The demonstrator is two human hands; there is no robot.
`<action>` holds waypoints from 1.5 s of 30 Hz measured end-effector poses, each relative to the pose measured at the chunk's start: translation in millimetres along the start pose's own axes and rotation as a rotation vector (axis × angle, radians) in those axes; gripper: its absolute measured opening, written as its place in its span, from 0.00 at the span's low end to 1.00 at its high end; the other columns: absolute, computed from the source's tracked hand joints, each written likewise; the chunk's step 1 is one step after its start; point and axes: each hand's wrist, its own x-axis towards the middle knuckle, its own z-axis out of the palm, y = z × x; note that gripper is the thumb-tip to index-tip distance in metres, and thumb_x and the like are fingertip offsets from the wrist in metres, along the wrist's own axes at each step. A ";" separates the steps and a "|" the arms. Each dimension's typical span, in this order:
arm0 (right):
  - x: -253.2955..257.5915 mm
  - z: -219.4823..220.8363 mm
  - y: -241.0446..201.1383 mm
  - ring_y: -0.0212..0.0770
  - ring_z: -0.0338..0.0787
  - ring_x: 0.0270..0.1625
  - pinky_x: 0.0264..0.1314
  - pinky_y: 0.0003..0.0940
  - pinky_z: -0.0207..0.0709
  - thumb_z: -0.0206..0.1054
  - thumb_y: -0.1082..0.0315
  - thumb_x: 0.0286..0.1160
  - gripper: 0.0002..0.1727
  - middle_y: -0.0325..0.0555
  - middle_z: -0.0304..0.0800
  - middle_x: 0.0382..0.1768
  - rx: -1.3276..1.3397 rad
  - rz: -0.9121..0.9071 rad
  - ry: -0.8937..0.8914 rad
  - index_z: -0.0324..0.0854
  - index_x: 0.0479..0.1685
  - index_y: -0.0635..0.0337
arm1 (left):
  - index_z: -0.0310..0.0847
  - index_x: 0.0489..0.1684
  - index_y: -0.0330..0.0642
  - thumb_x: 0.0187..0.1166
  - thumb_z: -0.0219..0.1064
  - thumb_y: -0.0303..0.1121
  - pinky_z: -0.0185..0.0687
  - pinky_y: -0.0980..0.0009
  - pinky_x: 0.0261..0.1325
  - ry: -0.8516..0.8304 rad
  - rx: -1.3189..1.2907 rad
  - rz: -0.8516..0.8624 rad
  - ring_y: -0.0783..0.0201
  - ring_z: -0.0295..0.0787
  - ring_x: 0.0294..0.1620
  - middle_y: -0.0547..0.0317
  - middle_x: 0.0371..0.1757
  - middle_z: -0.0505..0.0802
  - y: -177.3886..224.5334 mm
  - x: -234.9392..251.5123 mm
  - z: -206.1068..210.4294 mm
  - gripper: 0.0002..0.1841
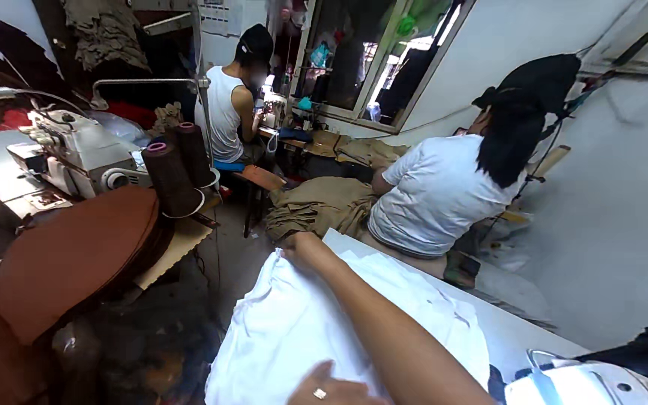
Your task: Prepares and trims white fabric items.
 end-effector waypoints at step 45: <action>-237.1 -61.9 88.7 0.28 0.89 0.52 0.56 0.27 0.84 0.64 0.64 0.84 0.08 0.30 0.92 0.49 0.784 -0.884 0.756 0.90 0.48 0.48 | 0.91 0.44 0.52 0.83 0.69 0.40 0.79 0.84 0.52 -0.039 -0.293 -0.061 0.82 0.83 0.48 0.73 0.43 0.89 64.4 34.3 -110.6 0.06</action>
